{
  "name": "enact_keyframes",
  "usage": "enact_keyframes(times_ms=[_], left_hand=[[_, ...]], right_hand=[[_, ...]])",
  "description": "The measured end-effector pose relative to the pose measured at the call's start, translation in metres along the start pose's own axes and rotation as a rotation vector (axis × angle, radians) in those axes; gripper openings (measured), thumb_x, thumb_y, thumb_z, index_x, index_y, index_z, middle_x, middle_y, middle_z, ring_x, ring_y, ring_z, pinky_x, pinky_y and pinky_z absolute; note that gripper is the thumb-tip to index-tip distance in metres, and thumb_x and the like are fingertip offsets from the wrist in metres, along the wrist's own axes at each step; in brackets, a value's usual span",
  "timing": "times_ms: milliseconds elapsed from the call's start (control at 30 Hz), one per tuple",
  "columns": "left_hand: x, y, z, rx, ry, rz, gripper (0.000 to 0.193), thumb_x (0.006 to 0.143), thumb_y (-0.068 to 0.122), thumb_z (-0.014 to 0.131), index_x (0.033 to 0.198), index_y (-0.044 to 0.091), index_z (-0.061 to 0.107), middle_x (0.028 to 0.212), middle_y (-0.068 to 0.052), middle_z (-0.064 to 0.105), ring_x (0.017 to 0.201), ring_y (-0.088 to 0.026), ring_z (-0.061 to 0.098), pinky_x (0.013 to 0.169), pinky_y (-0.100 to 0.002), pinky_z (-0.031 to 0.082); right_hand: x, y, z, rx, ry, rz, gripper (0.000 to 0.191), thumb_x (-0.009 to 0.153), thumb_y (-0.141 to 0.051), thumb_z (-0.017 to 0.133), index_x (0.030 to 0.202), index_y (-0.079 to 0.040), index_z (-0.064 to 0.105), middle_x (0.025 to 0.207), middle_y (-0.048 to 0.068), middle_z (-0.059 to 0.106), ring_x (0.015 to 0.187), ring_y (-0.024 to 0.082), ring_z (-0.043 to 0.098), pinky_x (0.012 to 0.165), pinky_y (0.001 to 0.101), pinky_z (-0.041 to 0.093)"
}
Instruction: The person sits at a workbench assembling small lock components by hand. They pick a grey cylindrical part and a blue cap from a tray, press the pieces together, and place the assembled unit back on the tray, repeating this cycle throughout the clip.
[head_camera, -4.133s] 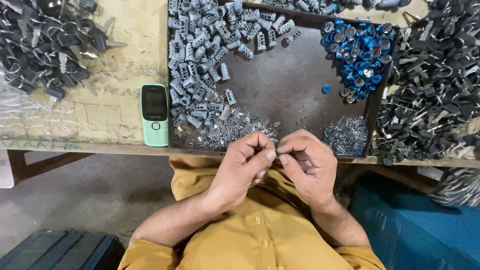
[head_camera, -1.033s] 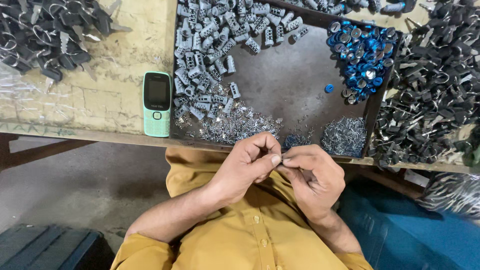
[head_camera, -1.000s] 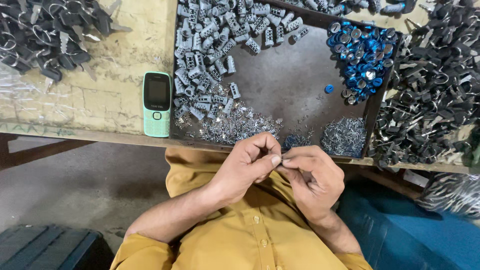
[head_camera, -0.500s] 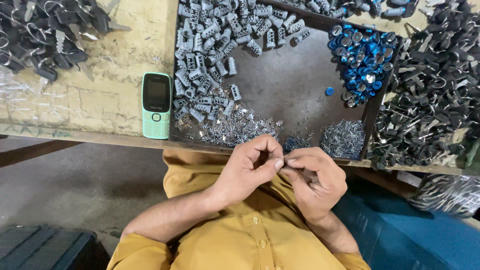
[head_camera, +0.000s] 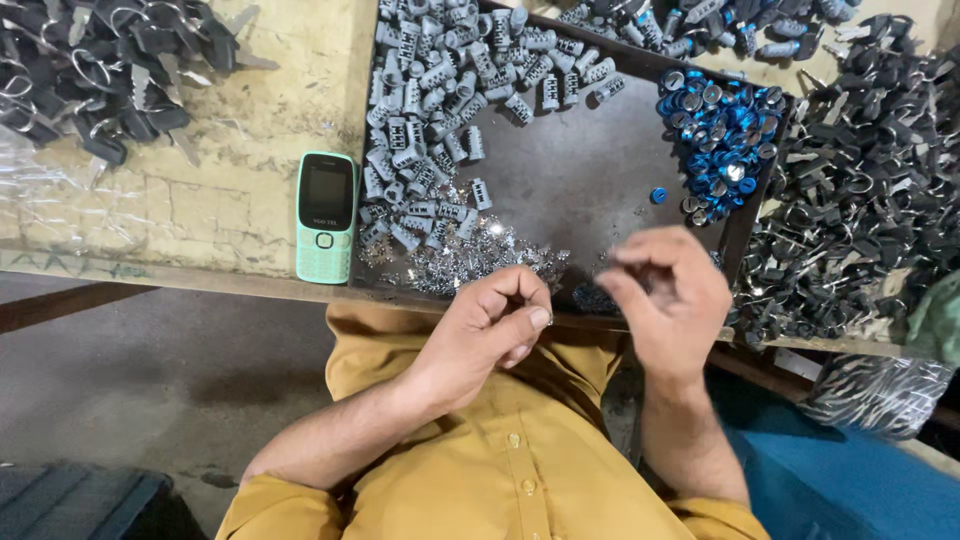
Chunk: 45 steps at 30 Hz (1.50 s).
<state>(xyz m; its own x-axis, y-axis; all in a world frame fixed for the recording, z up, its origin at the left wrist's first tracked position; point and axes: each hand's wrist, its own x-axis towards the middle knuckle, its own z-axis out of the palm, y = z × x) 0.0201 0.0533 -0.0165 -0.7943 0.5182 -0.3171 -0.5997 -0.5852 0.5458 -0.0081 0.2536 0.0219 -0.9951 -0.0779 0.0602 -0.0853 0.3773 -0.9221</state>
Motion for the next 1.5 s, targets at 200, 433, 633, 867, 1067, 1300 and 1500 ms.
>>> enact_keyframes(times_ms=[200, 433, 633, 867, 1067, 1300, 1500], left_hand=[[-0.012, 0.01, -0.01, 0.066, 0.047, 0.12, 0.01, 0.104, 0.009, 0.061, 0.095, 0.007, 0.055, 0.079, 0.006, 0.048, 0.066, -0.003, 0.042, 0.058, -0.021, 0.035], [-0.022, 0.018, -0.016, 0.055, 0.081, 0.139, 0.008, 0.102, 0.007, 0.062, 0.096, 0.007, 0.056, 0.079, 0.006, 0.048, 0.066, -0.002, 0.042, 0.058, -0.02, 0.035], [-0.022, 0.022, -0.023, 0.137, 0.099, 0.157, 0.01, 0.102, 0.007, 0.062, 0.095, 0.007, 0.056, 0.078, 0.008, 0.045, 0.065, 0.0, 0.037, 0.055, -0.019, 0.03], [-0.005, 0.013, -0.015, -0.091, -0.015, 0.057, 0.011, 0.104, 0.012, 0.064, 0.097, 0.006, 0.056, 0.075, 0.006, 0.048, 0.063, -0.002, 0.039, 0.054, -0.02, 0.029], [-0.002, 0.003, -0.004, -0.07, -0.003, 0.002, 0.015, 0.103, 0.014, 0.067, 0.097, 0.005, 0.057, 0.074, 0.005, 0.048, 0.063, -0.003, 0.039, 0.053, -0.021, 0.029], [-0.005, -0.003, 0.001, -0.073, -0.001, 0.018, 0.015, 0.102, 0.015, 0.069, 0.099, 0.006, 0.056, 0.076, 0.005, 0.048, 0.063, -0.003, 0.04, 0.054, -0.021, 0.029], [-0.005, -0.002, 0.001, -0.01, 0.028, -0.003, 0.015, 0.1, 0.011, 0.068, 0.095, 0.008, 0.054, 0.076, 0.006, 0.048, 0.06, -0.002, 0.04, 0.051, -0.02, 0.03]], right_hand=[[0.066, -0.012, 0.018, -0.529, -0.296, -0.288, 0.026, 0.086, -0.003, 0.082, 0.108, -0.006, 0.069, 0.102, 0.007, 0.067, 0.086, 0.024, 0.066, 0.073, 0.0325, 0.052], [0.109, -0.029, 0.059, -0.773, -0.496, -0.606, 0.021, 0.082, -0.006, 0.08, 0.101, -0.011, 0.071, 0.095, 0.006, 0.064, 0.088, 0.03, 0.067, 0.075, 0.0406, 0.052], [0.069, -0.039, 0.024, -0.379, -0.263, -0.315, 0.021, 0.089, 0.007, 0.073, 0.104, -0.005, 0.065, 0.123, 0.013, 0.067, 0.101, 0.021, 0.069, 0.087, 0.0295, 0.056], [-0.005, -0.012, 0.028, 0.288, -0.18, 0.021, 0.043, 0.078, 0.014, 0.074, 0.119, 0.002, 0.067, 0.12, 0.017, 0.066, 0.108, 0.021, 0.068, 0.093, 0.0287, 0.056], [-0.019, 0.0, 0.019, 0.101, -0.108, -0.035, 0.033, 0.078, 0.018, 0.07, 0.105, -0.001, 0.073, 0.109, 0.015, 0.072, 0.091, 0.018, 0.071, 0.075, 0.0243, 0.055], [-0.021, -0.004, 0.011, -0.069, -0.144, -0.186, 0.037, 0.086, 0.016, 0.067, 0.116, -0.004, 0.073, 0.107, 0.011, 0.071, 0.089, 0.019, 0.071, 0.076, 0.0263, 0.056], [-0.021, -0.013, 0.008, -0.126, -0.164, -0.222, 0.042, 0.083, 0.015, 0.065, 0.118, -0.005, 0.073, 0.102, 0.012, 0.07, 0.085, 0.02, 0.069, 0.072, 0.0279, 0.054]])
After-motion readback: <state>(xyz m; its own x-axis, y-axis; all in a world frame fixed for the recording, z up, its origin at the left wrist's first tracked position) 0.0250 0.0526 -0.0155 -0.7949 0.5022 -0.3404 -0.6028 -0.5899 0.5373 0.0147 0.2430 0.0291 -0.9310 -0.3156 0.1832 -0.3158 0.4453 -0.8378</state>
